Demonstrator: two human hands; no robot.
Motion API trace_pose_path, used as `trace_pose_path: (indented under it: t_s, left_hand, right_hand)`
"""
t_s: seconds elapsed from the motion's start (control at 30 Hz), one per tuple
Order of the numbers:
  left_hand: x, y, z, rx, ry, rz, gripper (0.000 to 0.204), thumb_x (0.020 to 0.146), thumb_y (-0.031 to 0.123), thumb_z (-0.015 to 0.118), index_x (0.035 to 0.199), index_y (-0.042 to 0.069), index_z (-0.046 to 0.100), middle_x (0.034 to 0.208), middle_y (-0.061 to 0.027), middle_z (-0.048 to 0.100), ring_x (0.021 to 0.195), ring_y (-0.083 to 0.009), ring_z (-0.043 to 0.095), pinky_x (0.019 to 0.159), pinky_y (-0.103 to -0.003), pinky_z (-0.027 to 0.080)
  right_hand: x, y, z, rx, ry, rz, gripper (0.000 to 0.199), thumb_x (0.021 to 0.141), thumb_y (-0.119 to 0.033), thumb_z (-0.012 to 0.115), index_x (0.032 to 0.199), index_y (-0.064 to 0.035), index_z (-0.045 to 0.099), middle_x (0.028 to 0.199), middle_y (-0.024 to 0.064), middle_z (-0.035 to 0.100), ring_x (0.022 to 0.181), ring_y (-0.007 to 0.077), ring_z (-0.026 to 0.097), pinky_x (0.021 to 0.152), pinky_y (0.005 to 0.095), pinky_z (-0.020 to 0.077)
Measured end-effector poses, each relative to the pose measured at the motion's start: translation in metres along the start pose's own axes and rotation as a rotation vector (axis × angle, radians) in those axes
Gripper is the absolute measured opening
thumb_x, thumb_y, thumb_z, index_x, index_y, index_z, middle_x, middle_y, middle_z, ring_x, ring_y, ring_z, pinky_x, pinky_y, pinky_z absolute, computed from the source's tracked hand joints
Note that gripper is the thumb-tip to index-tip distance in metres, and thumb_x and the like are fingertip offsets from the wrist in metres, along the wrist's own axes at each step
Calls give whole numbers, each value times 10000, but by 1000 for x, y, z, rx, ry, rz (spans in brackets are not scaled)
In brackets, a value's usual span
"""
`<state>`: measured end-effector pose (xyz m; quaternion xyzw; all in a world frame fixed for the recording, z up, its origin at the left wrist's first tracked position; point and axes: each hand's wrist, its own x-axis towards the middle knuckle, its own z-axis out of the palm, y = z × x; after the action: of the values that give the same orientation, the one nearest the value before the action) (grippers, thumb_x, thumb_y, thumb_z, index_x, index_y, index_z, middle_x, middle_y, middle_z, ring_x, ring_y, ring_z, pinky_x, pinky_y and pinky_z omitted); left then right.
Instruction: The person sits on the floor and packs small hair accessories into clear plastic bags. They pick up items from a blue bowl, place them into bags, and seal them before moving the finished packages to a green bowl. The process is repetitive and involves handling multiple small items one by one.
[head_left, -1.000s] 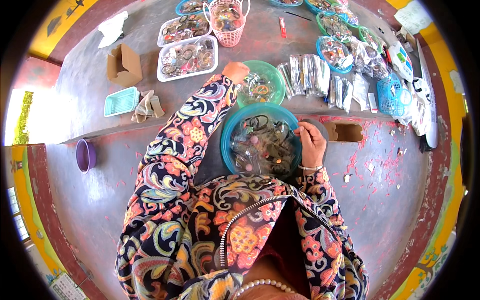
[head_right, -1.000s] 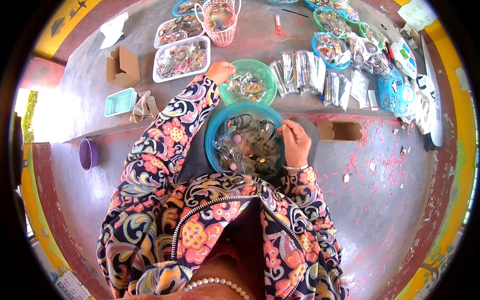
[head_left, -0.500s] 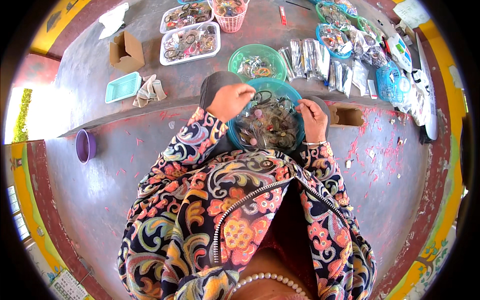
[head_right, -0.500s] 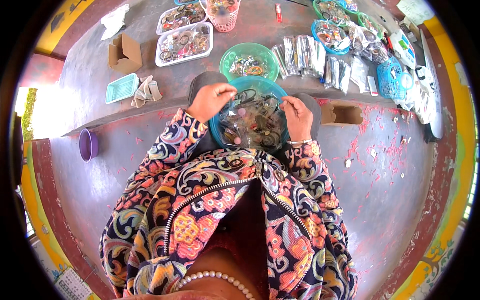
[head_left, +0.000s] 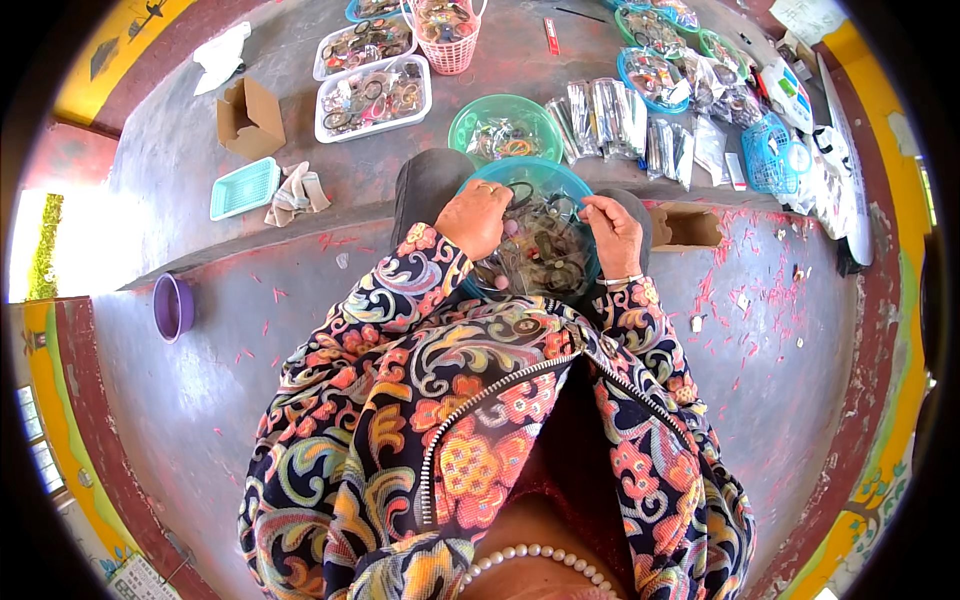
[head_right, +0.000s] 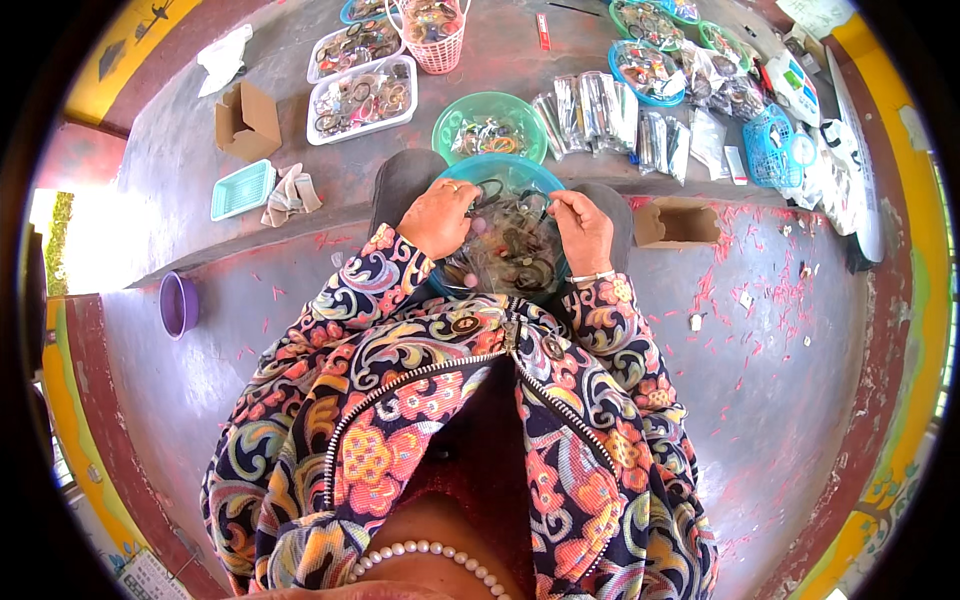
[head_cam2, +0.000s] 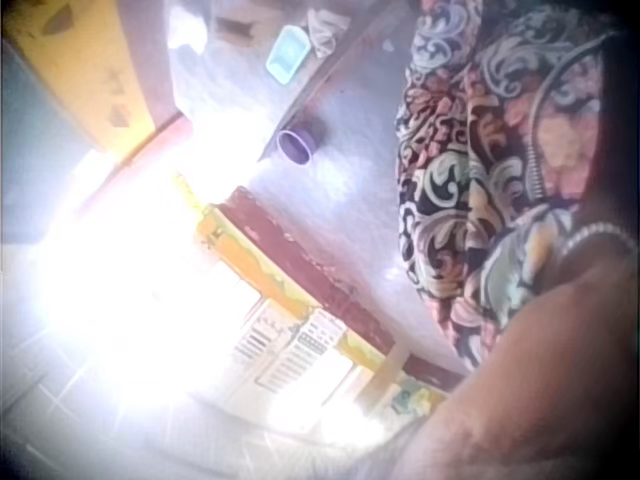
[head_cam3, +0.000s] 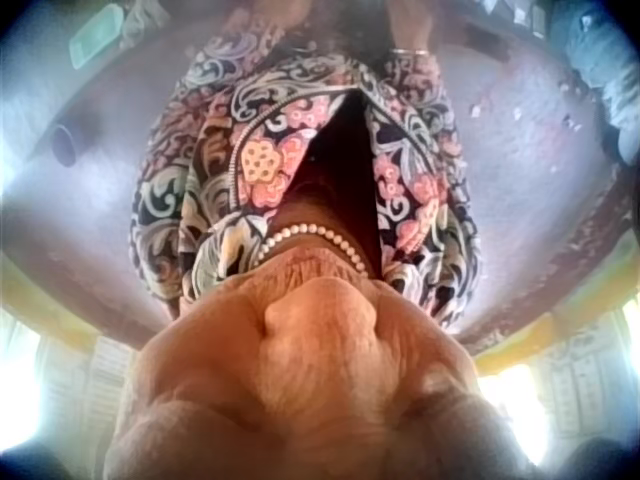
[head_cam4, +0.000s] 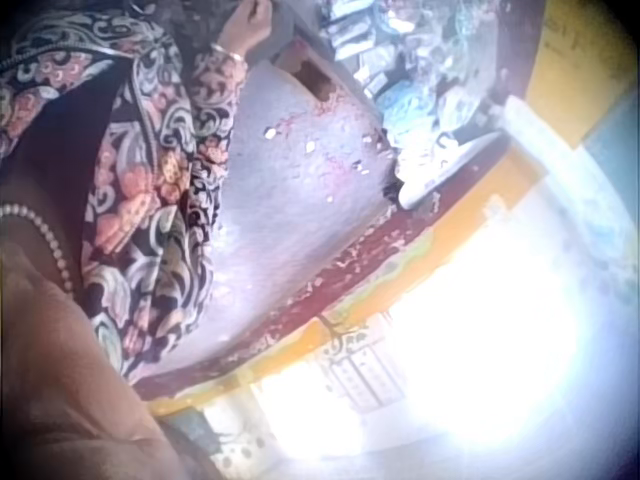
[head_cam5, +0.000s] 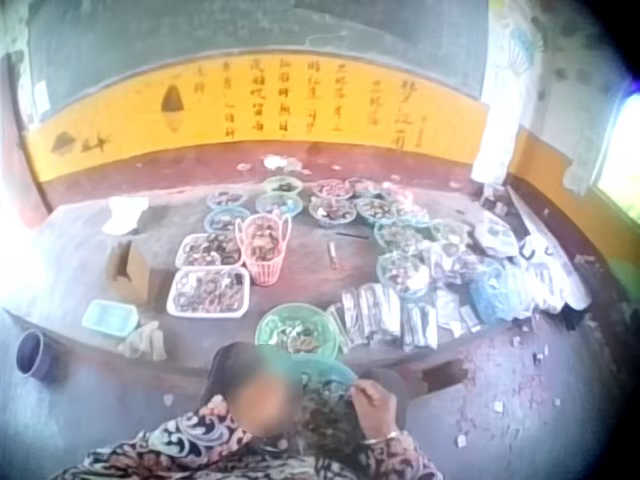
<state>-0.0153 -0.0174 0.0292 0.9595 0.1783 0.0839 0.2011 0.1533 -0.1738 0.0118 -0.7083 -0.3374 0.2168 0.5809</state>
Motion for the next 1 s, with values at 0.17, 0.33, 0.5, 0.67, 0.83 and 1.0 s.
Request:
trace_pose_path:
  t_s: [0.17,0.33,0.5,0.67,0.83,1.0]
  left_hand:
    - [2,3,-1,-49,-42,-169,249,727,90,515,966,23,494,931,-152,569,915,-334,520,784,-424,420]
    - [3,-6,2,-344,246,-157,308,767,85,520,1064,8,489,922,-158,580,849,-270,563,729,-362,447]
    - [5,-8,-15,-1282,160,-328,289,834,35,498,1112,-38,471,894,-87,586,810,-120,559,695,-232,426]
    - [1,9,-19,-1717,-22,-423,294,832,38,511,1116,-28,468,921,-76,589,808,-134,569,690,-220,420]
    - [0,22,-14,-1614,-156,-436,266,848,95,515,1096,1,504,903,-46,590,800,-119,572,677,-215,431]
    - [-2,21,-18,-1631,-177,-428,260,858,110,506,1101,16,505,880,-35,592,769,-102,572,672,-213,437]
  right_hand:
    - [0,0,-1,6,1,-2,151,813,-61,535,930,5,604,763,41,624,700,70,571,638,206,446]
    - [1,-2,-3,-37,-2,-14,146,812,-57,533,922,3,609,762,40,622,699,71,570,636,204,447]
    - [1,-2,-4,85,-15,77,176,819,-93,546,946,17,596,793,34,617,718,85,571,648,208,441]
    - [-1,-44,-4,371,-79,259,336,814,-220,591,1056,9,549,900,22,595,823,93,546,682,227,406]
    - [-5,-33,-3,531,-174,358,421,796,-306,608,1071,6,545,968,33,579,887,96,508,738,253,383]
    - [-5,-29,-10,373,-294,169,326,828,-255,583,1002,21,589,931,43,588,885,102,498,799,251,379]
